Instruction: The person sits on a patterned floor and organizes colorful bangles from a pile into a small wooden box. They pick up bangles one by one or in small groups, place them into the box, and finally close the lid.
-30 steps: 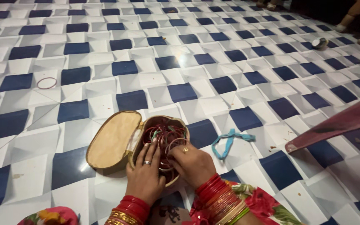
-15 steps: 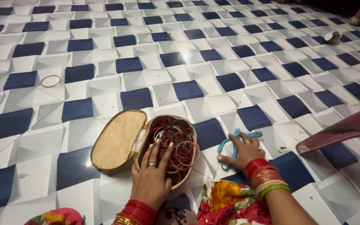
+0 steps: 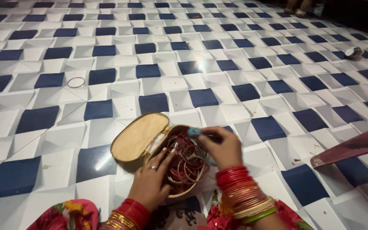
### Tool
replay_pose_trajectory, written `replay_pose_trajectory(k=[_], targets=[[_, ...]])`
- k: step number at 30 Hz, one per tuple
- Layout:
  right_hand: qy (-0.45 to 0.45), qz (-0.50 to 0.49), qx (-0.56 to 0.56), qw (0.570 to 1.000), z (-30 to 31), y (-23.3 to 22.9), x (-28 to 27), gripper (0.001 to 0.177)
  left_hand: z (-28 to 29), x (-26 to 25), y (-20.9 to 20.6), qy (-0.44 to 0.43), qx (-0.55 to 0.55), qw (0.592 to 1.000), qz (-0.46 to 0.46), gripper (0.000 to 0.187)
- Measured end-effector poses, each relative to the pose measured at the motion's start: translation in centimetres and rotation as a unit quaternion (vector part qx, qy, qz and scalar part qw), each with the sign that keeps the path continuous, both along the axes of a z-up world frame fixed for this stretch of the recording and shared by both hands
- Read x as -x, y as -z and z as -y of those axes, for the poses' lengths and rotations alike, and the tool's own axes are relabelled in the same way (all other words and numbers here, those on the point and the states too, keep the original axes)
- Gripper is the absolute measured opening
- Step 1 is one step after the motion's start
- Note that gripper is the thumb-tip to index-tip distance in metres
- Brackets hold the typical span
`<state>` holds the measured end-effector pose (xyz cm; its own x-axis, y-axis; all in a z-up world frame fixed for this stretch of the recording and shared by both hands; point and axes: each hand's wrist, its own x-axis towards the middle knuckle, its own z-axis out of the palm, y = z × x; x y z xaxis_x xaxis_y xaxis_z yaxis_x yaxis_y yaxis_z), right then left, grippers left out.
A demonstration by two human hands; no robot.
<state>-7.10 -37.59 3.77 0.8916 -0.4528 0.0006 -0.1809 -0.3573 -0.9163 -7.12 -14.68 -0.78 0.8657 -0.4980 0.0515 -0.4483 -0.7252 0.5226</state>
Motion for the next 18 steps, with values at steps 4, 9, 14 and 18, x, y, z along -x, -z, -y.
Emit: replay_pose_trajectory(k=[4,9,14,18], targets=[[-0.124,0.062,0.273,0.952,-5.0,-1.6,1.6,0.027,-2.0,0.3,0.2,-0.004,0.065,0.998,0.026,0.085],[-0.146,-0.096,0.275,0.945,-4.0,-4.5,3.2,0.046,-2.5,1.7,-0.8,-0.059,0.131,0.985,0.092,0.062],[-0.176,-0.323,0.277,0.887,-0.6,-5.4,3.2,0.087,2.0,0.5,-2.0,0.003,0.145,0.978,0.15,0.058],[-0.211,-0.182,0.297,0.913,-0.8,-2.3,3.8,0.066,4.3,0.2,-2.0,0.063,0.062,0.986,0.142,0.055]])
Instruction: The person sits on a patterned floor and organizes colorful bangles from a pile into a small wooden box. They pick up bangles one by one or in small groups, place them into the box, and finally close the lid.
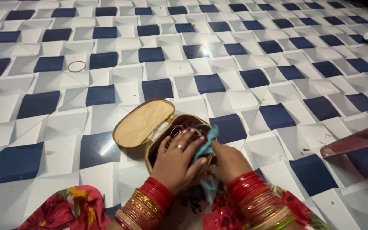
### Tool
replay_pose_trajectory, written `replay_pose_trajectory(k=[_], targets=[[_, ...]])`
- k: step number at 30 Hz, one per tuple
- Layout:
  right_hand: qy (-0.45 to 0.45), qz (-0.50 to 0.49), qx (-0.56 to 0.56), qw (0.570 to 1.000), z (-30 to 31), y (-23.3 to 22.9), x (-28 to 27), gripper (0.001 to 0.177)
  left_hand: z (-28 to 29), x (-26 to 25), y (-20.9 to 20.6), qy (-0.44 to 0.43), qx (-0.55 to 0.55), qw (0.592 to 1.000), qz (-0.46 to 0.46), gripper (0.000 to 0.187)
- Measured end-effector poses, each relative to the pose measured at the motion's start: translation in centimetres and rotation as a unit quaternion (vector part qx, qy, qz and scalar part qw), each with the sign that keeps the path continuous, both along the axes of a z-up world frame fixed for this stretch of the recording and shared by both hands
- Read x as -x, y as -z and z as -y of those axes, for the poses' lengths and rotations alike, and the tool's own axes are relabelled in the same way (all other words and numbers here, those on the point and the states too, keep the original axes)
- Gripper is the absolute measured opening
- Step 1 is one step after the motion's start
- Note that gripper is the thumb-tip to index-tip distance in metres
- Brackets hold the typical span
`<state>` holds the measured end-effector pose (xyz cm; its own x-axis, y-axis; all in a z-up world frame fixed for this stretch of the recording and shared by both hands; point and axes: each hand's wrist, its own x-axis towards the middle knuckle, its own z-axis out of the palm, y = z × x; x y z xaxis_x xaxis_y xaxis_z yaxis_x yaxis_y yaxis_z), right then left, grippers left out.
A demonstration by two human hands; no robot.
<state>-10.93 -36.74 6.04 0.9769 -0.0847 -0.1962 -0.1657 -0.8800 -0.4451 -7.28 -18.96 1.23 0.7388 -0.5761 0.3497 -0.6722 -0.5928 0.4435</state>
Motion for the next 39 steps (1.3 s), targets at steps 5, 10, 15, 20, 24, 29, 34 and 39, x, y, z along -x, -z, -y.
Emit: replay_pose_trajectory(k=[5,10,15,20,24,29,34,39], targets=[[-0.025,0.003,0.021,0.999,-0.7,1.9,-1.2,0.047,-2.0,1.1,0.1,-0.029,0.034,0.999,-0.023,0.044],[0.045,-0.089,-0.152,0.983,-0.4,0.3,-2.1,0.053,-3.1,0.0,-1.3,-0.121,0.098,0.967,-0.201,0.033],[0.155,-0.049,-0.363,0.918,-1.7,1.2,-3.4,0.044,-1.7,-1.1,-2.8,-0.181,0.259,0.929,-0.192,0.032],[0.106,0.185,-0.179,0.961,-3.5,3.1,-3.4,0.03,0.5,-0.4,-1.7,-0.102,0.116,0.981,-0.121,0.049],[0.084,0.135,-0.087,0.983,-1.2,1.6,-3.1,0.035,-1.0,-1.6,0.4,-0.073,-0.064,0.994,-0.048,0.062],[0.038,0.222,-0.021,0.974,-0.1,1.8,-3.9,0.063,-1.2,-2.4,3.3,-0.11,-0.069,0.991,-0.016,0.058],[-0.029,0.147,0.075,0.986,-2.8,5.8,-3.4,0.064,-1.5,-4.2,3.8,-0.091,-0.04,0.995,0.008,0.046],[-0.079,0.147,0.143,0.976,-3.9,7.7,-3.3,0.06,-2.4,-4.3,2.9,0.009,-0.021,0.998,0.055,0.056]])
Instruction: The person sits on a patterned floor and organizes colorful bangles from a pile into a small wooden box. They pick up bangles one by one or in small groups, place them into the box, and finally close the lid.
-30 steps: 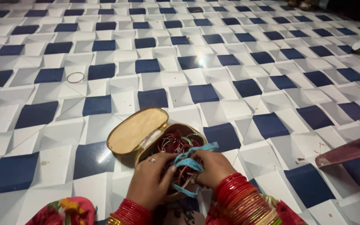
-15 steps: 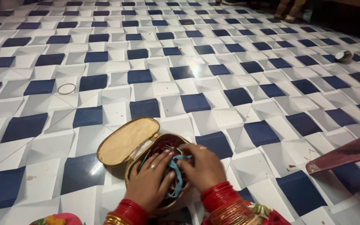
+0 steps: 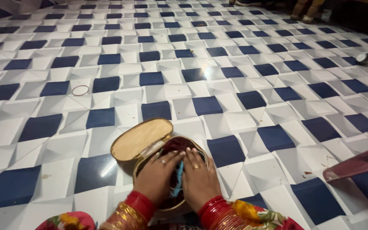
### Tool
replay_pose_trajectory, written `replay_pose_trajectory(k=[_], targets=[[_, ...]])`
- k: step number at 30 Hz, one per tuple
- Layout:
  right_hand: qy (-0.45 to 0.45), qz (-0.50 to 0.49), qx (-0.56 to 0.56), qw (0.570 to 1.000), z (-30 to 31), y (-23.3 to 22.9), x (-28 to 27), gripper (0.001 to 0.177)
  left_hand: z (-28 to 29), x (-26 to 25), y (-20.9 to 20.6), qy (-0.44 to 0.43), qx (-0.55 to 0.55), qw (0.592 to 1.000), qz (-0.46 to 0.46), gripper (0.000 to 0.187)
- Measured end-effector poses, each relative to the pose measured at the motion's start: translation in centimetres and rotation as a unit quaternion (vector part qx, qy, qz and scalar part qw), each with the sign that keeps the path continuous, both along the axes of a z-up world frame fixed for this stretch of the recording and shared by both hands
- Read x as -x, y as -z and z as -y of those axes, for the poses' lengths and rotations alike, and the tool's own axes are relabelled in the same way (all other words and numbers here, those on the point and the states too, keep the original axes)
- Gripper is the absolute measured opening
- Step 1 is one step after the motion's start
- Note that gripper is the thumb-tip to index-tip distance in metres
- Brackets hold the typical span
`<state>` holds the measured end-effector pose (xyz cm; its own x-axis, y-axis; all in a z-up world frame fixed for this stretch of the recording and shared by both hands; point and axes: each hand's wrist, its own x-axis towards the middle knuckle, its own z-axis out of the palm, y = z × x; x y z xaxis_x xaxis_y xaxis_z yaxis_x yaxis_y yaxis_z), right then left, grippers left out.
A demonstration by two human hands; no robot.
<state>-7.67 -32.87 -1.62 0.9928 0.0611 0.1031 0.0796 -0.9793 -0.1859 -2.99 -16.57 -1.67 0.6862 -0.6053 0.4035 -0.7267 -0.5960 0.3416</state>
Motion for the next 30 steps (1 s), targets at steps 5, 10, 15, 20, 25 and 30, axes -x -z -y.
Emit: replay_pose_trajectory(k=[5,10,15,20,25,30], targets=[[-0.035,0.006,-0.093,0.995,1.1,-1.6,-0.6,0.067,0.0,4.1,-0.8,-0.095,0.07,0.989,0.083,0.051],[-0.021,-0.088,-0.243,0.966,6.1,-6.0,0.8,0.058,-0.2,4.6,-0.6,-0.149,0.081,0.985,0.002,0.088],[-0.005,-0.062,-0.233,0.97,4.2,-6.0,1.4,0.042,-0.5,2.7,0.4,-0.095,0.019,0.993,-0.069,0.083],[0.108,0.013,-0.237,0.965,0.7,-5.0,0.3,0.022,-1.5,-0.4,0.5,-0.105,-0.016,0.994,0.014,0.06],[0.136,0.112,-0.222,0.959,2.0,-5.6,-0.3,0.022,-1.1,0.7,0.8,-0.127,-0.004,0.992,-0.01,0.066],[0.035,0.194,-0.214,0.957,0.9,-3.7,-1.3,0.024,-0.1,0.9,1.0,-0.114,-0.046,0.992,-0.034,0.083]])
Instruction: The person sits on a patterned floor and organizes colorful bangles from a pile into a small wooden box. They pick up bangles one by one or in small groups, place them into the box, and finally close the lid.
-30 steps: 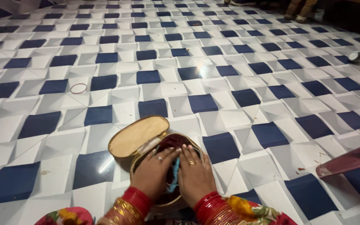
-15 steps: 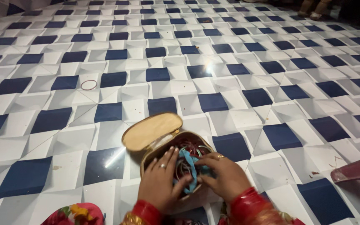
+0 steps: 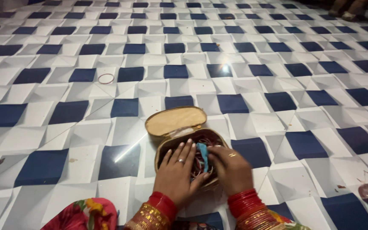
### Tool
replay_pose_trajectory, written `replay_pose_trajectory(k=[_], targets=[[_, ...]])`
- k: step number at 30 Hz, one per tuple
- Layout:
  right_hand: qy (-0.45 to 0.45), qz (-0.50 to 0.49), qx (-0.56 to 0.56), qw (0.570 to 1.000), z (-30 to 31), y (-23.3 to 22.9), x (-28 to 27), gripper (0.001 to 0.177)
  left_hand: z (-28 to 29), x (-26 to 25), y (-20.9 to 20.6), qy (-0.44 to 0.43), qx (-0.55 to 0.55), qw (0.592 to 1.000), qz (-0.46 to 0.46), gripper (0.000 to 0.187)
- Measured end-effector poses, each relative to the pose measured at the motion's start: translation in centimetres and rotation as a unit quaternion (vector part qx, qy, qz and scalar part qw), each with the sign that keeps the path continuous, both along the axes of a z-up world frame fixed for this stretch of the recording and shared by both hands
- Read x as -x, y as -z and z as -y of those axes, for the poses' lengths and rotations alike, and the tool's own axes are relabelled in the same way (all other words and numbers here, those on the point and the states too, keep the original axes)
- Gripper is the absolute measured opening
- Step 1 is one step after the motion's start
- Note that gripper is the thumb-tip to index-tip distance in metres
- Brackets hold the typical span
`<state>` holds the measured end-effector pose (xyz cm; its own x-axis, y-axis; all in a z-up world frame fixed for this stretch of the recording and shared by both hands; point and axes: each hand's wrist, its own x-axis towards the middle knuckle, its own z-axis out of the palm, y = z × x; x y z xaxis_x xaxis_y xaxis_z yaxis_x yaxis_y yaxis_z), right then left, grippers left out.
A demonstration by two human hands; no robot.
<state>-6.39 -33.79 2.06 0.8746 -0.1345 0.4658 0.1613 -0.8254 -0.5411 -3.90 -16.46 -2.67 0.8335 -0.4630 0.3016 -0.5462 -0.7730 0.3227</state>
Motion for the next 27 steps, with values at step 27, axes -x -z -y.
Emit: replay_pose_trajectory(k=[27], targets=[[-0.581,-0.142,0.142,0.789,-46.9,0.7,-1.2,0.035,-44.7,12.5,-3.9,-0.447,0.041,0.869,-0.209,0.035]])
